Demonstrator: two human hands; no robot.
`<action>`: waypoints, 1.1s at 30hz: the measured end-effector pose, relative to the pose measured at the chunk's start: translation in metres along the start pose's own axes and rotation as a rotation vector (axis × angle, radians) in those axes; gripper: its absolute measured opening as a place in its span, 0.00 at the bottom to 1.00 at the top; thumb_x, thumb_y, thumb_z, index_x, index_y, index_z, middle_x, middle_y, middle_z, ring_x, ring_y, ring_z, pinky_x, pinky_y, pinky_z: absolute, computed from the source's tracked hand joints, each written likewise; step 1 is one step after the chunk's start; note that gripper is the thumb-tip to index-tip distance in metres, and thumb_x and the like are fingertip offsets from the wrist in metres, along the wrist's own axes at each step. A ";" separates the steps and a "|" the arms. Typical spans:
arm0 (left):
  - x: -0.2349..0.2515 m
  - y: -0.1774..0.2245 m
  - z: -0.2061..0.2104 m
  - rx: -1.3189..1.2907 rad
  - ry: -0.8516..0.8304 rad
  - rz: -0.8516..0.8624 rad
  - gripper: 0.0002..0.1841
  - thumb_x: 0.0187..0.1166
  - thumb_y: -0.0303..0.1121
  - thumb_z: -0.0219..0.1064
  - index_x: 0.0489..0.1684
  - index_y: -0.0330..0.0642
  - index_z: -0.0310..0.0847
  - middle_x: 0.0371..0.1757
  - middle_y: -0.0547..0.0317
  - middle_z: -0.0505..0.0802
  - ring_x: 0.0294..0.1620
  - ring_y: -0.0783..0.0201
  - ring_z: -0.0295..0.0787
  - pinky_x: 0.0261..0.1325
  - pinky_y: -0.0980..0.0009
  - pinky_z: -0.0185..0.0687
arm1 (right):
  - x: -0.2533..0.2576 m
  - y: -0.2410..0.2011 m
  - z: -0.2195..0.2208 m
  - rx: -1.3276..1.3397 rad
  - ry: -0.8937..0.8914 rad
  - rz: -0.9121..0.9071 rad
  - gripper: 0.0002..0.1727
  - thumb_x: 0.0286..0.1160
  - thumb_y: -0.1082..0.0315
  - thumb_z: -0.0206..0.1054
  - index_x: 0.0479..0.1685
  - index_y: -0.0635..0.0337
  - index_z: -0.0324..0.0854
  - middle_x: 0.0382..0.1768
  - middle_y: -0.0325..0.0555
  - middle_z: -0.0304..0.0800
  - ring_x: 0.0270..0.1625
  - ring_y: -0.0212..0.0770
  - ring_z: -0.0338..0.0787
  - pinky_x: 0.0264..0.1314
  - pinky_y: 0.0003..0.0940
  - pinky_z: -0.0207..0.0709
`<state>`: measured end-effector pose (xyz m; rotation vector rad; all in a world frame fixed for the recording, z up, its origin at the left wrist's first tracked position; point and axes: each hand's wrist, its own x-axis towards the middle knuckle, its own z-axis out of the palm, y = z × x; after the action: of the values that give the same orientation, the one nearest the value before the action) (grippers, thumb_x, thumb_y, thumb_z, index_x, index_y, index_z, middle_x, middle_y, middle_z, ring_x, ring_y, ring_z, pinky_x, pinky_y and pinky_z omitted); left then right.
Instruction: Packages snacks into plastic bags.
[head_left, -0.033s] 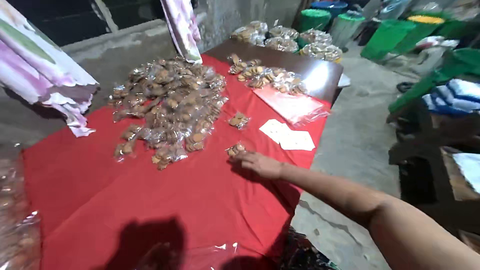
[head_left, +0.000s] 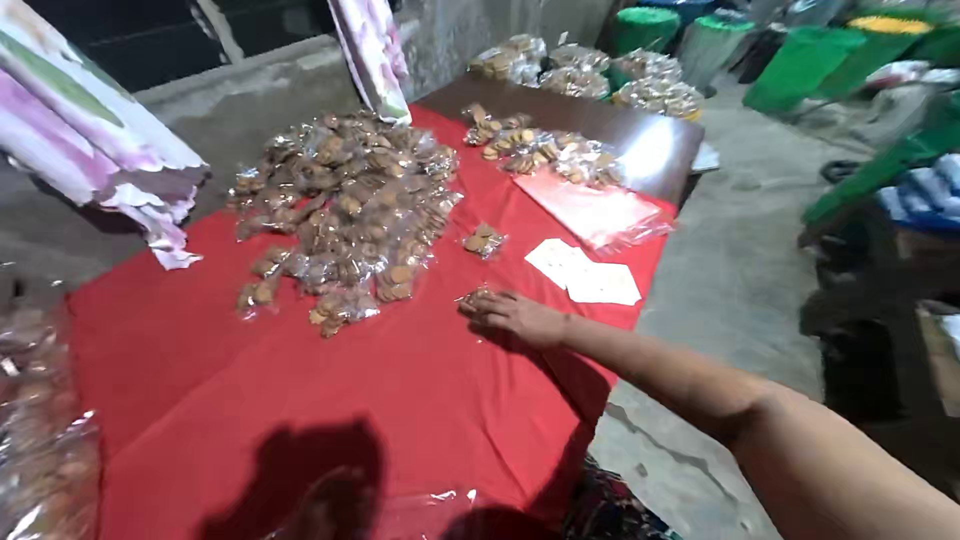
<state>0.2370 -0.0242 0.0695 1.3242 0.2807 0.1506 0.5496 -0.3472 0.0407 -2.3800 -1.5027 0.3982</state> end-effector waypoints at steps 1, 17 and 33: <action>0.018 0.015 0.020 0.148 -0.105 0.013 0.19 0.91 0.48 0.51 0.64 0.51 0.84 0.58 0.67 0.94 0.52 0.68 0.93 0.52 0.70 0.91 | 0.007 0.020 -0.001 -0.017 -0.067 -0.007 0.35 0.73 0.78 0.66 0.85 0.56 0.68 0.92 0.55 0.53 0.94 0.61 0.50 0.88 0.71 0.48; 0.307 -0.037 0.206 1.594 0.388 -0.393 0.26 0.86 0.43 0.62 0.76 0.34 0.76 0.76 0.32 0.80 0.80 0.34 0.71 0.81 0.37 0.62 | -0.079 0.112 0.007 0.699 0.218 -0.011 0.19 0.86 0.73 0.54 0.68 0.58 0.86 0.64 0.53 0.91 0.71 0.51 0.87 0.79 0.51 0.74; 0.393 -0.030 0.221 1.296 0.467 -0.540 0.37 0.83 0.52 0.65 0.82 0.30 0.66 0.82 0.23 0.69 0.83 0.27 0.65 0.81 0.34 0.61 | -0.008 0.150 -0.079 0.944 0.011 0.018 0.37 0.63 0.65 0.82 0.74 0.71 0.74 0.71 0.67 0.79 0.71 0.60 0.82 0.76 0.55 0.73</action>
<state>0.6747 -0.1324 0.0426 2.4129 1.2637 -0.2403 0.7007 -0.4240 0.0547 -1.6251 -0.9501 0.8619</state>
